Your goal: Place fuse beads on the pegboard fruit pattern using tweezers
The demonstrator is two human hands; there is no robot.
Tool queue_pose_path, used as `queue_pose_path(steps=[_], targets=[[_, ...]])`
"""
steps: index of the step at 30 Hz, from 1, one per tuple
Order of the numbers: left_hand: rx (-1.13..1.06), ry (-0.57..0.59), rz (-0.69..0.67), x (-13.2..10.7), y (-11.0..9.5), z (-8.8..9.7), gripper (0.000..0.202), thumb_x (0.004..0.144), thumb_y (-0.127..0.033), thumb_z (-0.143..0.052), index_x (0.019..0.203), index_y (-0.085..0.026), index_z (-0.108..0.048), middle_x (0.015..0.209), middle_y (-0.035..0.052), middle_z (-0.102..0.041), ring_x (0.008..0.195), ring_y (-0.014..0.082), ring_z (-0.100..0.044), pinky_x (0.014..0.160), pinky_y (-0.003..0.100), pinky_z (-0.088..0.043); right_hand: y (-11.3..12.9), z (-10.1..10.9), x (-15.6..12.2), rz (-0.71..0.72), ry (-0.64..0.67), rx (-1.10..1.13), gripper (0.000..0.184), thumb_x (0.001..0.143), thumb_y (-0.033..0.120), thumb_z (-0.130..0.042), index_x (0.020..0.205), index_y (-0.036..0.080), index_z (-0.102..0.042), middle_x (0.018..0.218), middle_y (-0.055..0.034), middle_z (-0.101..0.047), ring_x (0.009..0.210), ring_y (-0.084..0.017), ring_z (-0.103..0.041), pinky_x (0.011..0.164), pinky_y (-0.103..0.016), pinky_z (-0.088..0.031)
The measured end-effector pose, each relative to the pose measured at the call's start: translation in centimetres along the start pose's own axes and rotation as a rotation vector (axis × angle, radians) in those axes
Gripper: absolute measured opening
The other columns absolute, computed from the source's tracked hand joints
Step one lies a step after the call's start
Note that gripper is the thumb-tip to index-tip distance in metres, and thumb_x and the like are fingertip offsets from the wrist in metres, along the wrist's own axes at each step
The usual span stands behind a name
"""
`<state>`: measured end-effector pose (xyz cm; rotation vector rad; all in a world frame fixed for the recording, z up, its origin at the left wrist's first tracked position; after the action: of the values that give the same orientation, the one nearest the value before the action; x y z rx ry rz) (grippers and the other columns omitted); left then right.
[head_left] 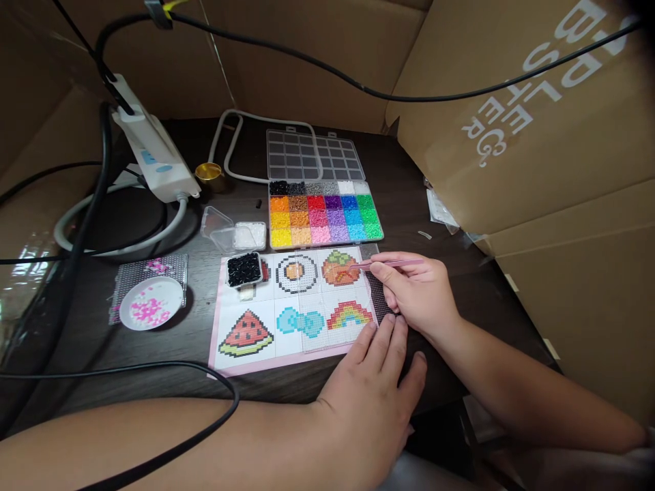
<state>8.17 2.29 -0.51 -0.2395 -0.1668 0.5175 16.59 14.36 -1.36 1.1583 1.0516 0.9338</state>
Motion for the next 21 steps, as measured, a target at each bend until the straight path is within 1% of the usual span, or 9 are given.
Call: queue_pose_path(steps=[3,8,12,21], targets=[[0.008,0.003,0.001,0.03,0.06,-0.02,0.075,0.080,-0.056,-0.065,0.142,-0.017,-0.050,0.155,0.0257,-0.029,0.146,0.0412,-0.021,0.115,0.053,-0.010,0.02,0.02,0.00,-0.003,-0.005,0.006,0.022,0.074,0.034,-0.078,0.081,0.014,-0.075,0.062,-0.0051,-0.070,0.032,-0.005,-0.042,0.029,-0.016,-0.033],[0.015,0.011,-0.002,0.02,0.05,-0.14,0.076,0.080,-0.056,-0.065,0.143,-0.017,-0.050,0.156,0.0242,-0.029,0.147,0.0410,-0.020,0.116,0.052,-0.009,0.07,0.28,0.03,0.003,-0.026,0.015,0.025,0.073,0.035,-0.078,0.083,0.013,-0.074,0.078,-0.0107,-0.075,0.032,-0.004,-0.043,0.028,-0.018,-0.033],[0.008,-0.004,0.003,-0.07,0.07,-0.06,0.076,0.080,-0.055,-0.065,0.143,-0.016,-0.049,0.156,0.0254,-0.027,0.147,0.0411,-0.019,0.116,0.052,-0.008,-0.06,0.30,0.02,-0.005,-0.011,0.022,0.026,0.074,0.036,-0.078,0.083,0.012,-0.073,0.085,-0.0131,-0.076,0.033,-0.004,-0.043,0.028,-0.018,-0.032],[-0.008,0.014,-0.006,0.01,-0.04,-0.01,0.075,0.080,-0.054,-0.065,0.143,-0.015,-0.049,0.155,0.0284,-0.025,0.146,0.0421,-0.020,0.115,0.053,-0.007,0.08,0.23,-0.07,0.005,-0.009,0.013,0.024,0.073,0.034,-0.078,0.081,0.013,-0.074,0.081,-0.0113,-0.075,0.033,-0.004,-0.043,0.028,-0.018,-0.032]])
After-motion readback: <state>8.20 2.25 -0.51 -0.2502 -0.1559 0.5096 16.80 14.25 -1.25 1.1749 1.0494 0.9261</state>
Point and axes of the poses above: each hand's wrist, its own x-axis towards the middle knuckle, its own z-axis out of the back of the hand, y = z × x, the point moved 9 cm from there along x, towards the middle knuckle
